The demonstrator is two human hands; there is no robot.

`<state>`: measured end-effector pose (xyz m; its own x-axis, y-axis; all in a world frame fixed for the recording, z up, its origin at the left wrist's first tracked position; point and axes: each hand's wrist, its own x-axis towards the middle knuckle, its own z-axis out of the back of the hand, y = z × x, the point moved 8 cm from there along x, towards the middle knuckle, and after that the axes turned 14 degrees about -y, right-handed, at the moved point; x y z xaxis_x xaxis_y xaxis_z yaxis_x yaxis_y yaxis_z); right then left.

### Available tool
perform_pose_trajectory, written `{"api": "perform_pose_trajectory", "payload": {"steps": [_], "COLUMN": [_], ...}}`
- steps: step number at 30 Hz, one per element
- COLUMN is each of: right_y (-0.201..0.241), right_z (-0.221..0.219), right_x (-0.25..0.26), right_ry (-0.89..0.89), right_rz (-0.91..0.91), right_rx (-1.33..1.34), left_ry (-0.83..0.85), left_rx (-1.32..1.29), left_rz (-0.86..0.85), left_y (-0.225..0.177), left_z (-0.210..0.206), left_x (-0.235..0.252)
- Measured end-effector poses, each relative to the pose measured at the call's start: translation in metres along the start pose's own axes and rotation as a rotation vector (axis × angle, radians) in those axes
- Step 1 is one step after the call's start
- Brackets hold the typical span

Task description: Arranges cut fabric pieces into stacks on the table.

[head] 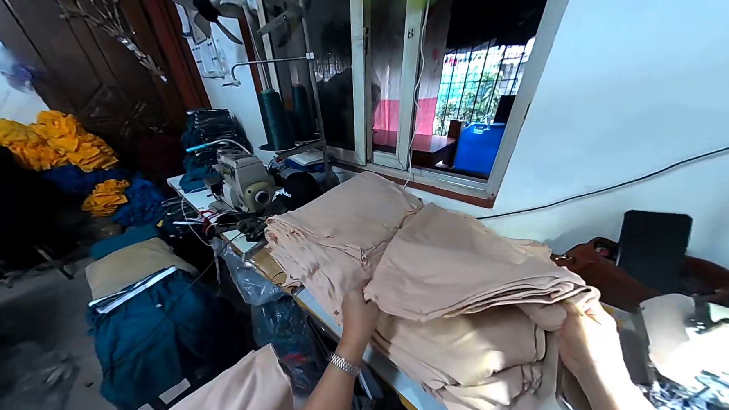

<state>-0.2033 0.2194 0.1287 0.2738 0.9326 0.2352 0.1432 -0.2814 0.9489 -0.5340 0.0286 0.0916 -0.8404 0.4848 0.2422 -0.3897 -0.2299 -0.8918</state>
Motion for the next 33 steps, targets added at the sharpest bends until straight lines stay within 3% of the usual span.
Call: {"api": "perform_pose_trajectory", "payload": {"steps": [5,9,16,18,22,29,31,33], "right_y": [-0.003,-0.005,-0.005,-0.002,0.001,-0.017,-0.013,0.000], "right_z": [0.003,0.000,-0.001,-0.005,-0.015,-0.046,-0.046,-0.038], "right_x": [-0.001,0.000,0.001,0.000,-0.011,-0.045,-0.050,-0.045], "right_ry": [-0.051,0.007,0.045,0.105,0.363,0.904,0.933,0.754], "right_rz": [-0.094,-0.062,-0.022,0.052,0.225,0.447,0.450,0.464], "right_rx": [0.075,0.066,0.022,-0.082,-0.380,-0.775,-0.857,-0.751], "left_ry": [-0.026,-0.016,-0.036,-0.081,-0.130,-0.087,-0.060,-0.038], "left_rx": [-0.153,-0.090,-0.263,-0.294,-0.604,-0.615,-0.636,-0.659], "left_rz": [-0.086,-0.033,0.044,0.083,0.312,0.325,0.339,0.351], "left_y": [-0.042,-0.024,0.016,0.028,0.054,0.063,0.064,0.066], "left_z": [-0.010,-0.023,-0.017,-0.011,-0.012,-0.013,-0.013,-0.014], "left_x": [0.005,0.006,-0.026,-0.024,-0.017,-0.017,-0.019,-0.020]}}
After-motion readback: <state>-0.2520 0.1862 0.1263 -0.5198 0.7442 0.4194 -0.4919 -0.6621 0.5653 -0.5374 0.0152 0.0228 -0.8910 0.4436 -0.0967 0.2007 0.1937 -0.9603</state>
